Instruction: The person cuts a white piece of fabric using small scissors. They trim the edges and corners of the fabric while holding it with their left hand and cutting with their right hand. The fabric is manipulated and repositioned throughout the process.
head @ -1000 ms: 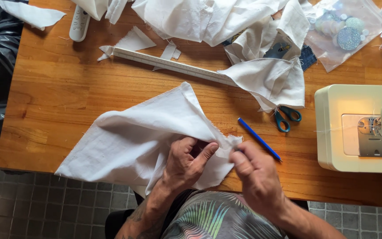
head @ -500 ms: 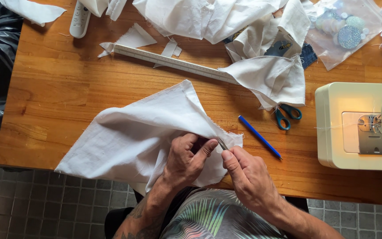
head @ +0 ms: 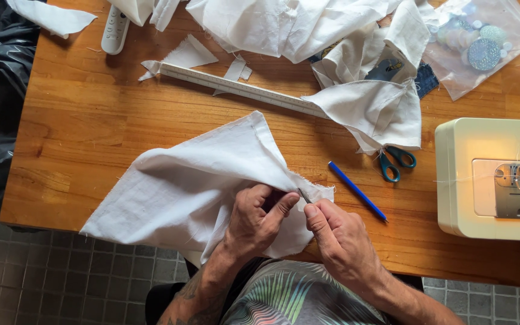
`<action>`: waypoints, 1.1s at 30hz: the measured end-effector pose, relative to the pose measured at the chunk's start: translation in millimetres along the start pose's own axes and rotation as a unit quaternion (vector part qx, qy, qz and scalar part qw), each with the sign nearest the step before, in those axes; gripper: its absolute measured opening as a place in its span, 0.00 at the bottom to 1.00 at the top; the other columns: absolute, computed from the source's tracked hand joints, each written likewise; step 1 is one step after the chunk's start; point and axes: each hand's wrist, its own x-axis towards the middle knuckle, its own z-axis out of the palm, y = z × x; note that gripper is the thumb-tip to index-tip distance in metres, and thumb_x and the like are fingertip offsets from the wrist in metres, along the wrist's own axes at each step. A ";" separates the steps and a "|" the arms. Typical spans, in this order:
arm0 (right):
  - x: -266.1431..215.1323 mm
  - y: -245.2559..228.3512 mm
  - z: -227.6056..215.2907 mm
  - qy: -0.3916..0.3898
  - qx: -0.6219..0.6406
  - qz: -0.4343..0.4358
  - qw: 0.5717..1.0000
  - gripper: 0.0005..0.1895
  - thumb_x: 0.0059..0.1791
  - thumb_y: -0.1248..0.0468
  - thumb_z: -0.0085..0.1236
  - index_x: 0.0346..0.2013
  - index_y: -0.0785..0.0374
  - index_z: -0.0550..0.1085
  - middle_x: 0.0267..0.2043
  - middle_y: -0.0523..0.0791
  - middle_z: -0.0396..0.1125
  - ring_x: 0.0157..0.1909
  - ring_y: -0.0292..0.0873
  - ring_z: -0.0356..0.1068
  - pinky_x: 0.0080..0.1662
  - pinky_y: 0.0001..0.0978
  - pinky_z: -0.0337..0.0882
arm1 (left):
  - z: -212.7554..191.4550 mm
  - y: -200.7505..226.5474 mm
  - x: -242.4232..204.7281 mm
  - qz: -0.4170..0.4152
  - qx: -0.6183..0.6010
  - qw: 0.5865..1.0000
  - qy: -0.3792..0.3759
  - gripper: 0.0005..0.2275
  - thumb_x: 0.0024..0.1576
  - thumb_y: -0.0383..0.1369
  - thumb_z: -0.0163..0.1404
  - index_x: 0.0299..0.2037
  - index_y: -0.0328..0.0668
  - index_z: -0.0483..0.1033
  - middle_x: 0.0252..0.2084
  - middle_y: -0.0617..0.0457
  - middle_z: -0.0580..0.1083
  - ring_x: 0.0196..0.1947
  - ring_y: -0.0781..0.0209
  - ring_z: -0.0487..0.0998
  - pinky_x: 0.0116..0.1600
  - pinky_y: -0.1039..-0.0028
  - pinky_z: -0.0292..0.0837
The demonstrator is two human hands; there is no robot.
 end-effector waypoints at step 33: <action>46.6 -18.0 -10.1 -0.001 0.147 -0.014 0.989 0.12 0.62 0.55 0.64 0.42 0.61 0.80 0.23 0.42 0.67 0.24 0.36 0.59 0.26 0.33 0.58 | -19.4 23.4 0.4 -0.076 -0.096 0.991 -0.046 0.19 0.72 0.52 0.53 0.37 0.48 0.83 0.31 0.60 0.82 0.30 0.66 0.80 0.41 0.69 0.77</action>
